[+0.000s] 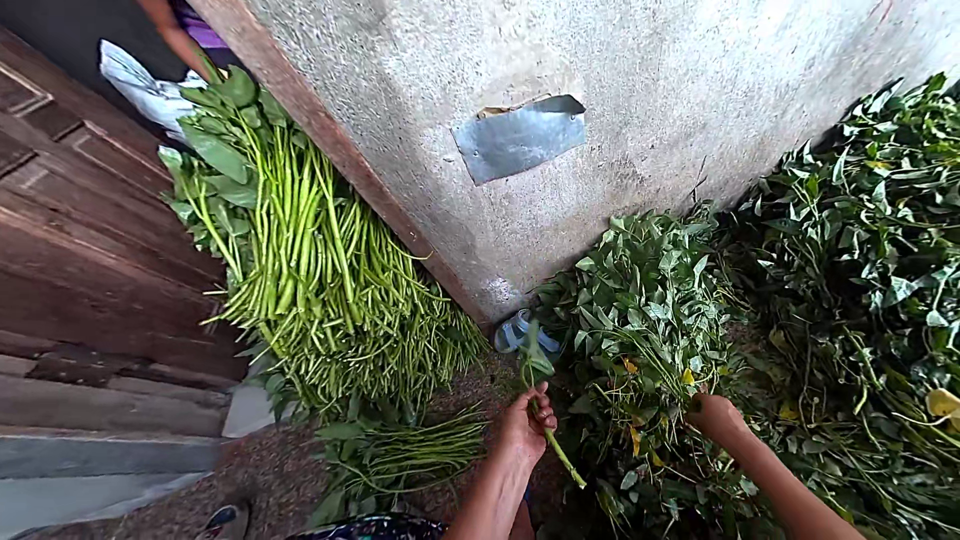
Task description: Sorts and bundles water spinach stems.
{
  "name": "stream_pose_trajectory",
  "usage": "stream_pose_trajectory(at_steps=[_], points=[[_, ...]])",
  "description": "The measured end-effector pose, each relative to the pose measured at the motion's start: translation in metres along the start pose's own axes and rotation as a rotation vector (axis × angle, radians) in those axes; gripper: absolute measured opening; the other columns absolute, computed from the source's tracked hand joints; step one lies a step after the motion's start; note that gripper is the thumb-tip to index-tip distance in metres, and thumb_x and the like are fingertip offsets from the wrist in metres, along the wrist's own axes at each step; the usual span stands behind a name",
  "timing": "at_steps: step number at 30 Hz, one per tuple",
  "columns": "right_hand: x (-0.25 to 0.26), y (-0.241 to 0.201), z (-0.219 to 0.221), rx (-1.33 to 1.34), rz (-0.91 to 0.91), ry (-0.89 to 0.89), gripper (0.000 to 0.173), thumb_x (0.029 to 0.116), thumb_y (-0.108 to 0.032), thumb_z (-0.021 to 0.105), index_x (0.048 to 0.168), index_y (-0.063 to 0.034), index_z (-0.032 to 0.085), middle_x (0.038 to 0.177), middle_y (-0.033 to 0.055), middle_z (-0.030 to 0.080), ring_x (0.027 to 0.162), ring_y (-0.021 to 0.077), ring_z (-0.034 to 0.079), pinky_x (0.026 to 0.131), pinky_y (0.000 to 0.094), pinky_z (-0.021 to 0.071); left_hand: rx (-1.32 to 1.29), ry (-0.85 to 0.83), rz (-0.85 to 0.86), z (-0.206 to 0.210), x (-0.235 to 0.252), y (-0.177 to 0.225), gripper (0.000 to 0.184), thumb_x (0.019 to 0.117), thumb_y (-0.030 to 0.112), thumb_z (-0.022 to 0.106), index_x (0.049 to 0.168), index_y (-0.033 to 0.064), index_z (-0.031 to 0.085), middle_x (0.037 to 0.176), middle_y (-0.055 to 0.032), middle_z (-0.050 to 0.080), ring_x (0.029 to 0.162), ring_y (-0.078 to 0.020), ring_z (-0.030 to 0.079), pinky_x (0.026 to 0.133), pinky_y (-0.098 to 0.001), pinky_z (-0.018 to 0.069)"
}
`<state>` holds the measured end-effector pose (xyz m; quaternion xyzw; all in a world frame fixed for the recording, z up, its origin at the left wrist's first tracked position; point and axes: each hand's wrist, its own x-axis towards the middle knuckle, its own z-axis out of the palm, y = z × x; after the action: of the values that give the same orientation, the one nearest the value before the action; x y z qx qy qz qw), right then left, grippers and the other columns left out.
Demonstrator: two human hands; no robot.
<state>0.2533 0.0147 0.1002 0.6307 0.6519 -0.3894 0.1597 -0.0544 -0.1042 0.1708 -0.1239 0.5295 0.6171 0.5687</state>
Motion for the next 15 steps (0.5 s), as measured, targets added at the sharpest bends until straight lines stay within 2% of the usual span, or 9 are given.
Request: stream_pose_trajectory(at_steps=[2,3,6,8,11,13,15], points=[[-0.017,0.000,-0.006,0.213,-0.127,-0.030,0.040,0.0989,-0.031,0.069,0.125,0.0005,0.066,0.115,0.0219,0.069,0.103,0.0346,0.069,0.095,0.0537,0.0535,0.031,-0.016,-0.020,0.003,-0.005,-0.008,0.018,0.1082,0.016,0.044,0.101,0.0044,0.056,0.070,-0.0032,0.056,0.047,-0.0080,0.050,0.044,-0.0200,0.0466],[-0.029,-0.005,-0.005,0.286,-0.156,-0.031,0.041,0.0988,-0.031,0.069,0.124,0.0007,0.065,0.112,0.0208,0.069,0.097,0.0325,0.069,0.091,0.0521,0.0548,0.060,-0.022,-0.009,0.006,-0.008,-0.014,0.016,0.1078,0.014,0.046,0.102,0.0036,0.056,0.074,-0.0044,0.059,0.049,-0.0076,0.050,0.045,-0.0197,0.0456],[-0.068,-0.031,0.017,0.367,-0.210,0.052,0.038,0.0986,-0.027,0.068,0.123,0.0015,0.065,0.110,0.0195,0.070,0.098,0.0319,0.069,0.092,0.0518,0.0548,0.241,-0.069,0.068,0.016,-0.010,-0.039,0.011,0.1060,0.007,0.050,0.113,-0.0003,0.054,0.081,-0.0064,0.060,0.054,-0.0083,0.051,0.048,-0.0206,0.0444],[-0.092,-0.050,0.042,0.364,-0.243,0.116,0.034,0.0981,-0.023,0.069,0.120,0.0028,0.066,0.106,0.0200,0.070,0.098,0.0333,0.069,0.092,0.0525,0.0542,0.399,-0.106,0.110,0.021,-0.009,-0.057,0.016,0.1039,0.003,0.053,0.119,-0.0032,0.054,0.083,-0.0071,0.060,0.058,-0.0094,0.052,0.053,-0.0221,0.0450],[-0.120,-0.073,0.076,0.300,-0.269,0.181,0.031,0.0984,-0.019,0.066,0.120,0.0027,0.065,0.106,0.0203,0.070,0.100,0.0350,0.069,0.093,0.0540,0.0542,0.510,-0.141,0.114,0.026,0.000,-0.076,0.019,0.1012,0.006,0.062,0.117,-0.0033,0.058,0.083,-0.0072,0.060,0.060,-0.0100,0.052,0.053,-0.0227,0.0451],[-0.134,-0.083,0.090,0.215,-0.260,0.200,0.029,0.1004,-0.019,0.063,0.121,0.0017,0.065,0.111,0.0216,0.069,0.105,0.0366,0.068,0.095,0.0540,0.0537,0.522,-0.131,0.109,0.027,0.003,-0.078,0.018,0.1007,0.008,0.064,0.114,-0.0029,0.058,0.080,-0.0067,0.057,0.057,-0.0100,0.050,0.051,-0.0224,0.0445],[-0.141,-0.088,0.099,0.101,-0.242,0.219,0.029,0.1020,-0.020,0.060,0.123,-0.0006,0.065,0.119,0.0213,0.068,0.109,0.0368,0.068,0.095,0.0533,0.0544,0.510,-0.106,0.108,0.027,0.002,-0.076,0.020,0.1012,0.008,0.063,0.116,-0.0035,0.057,0.079,-0.0073,0.055,0.055,-0.0103,0.049,0.050,-0.0227,0.0436]])
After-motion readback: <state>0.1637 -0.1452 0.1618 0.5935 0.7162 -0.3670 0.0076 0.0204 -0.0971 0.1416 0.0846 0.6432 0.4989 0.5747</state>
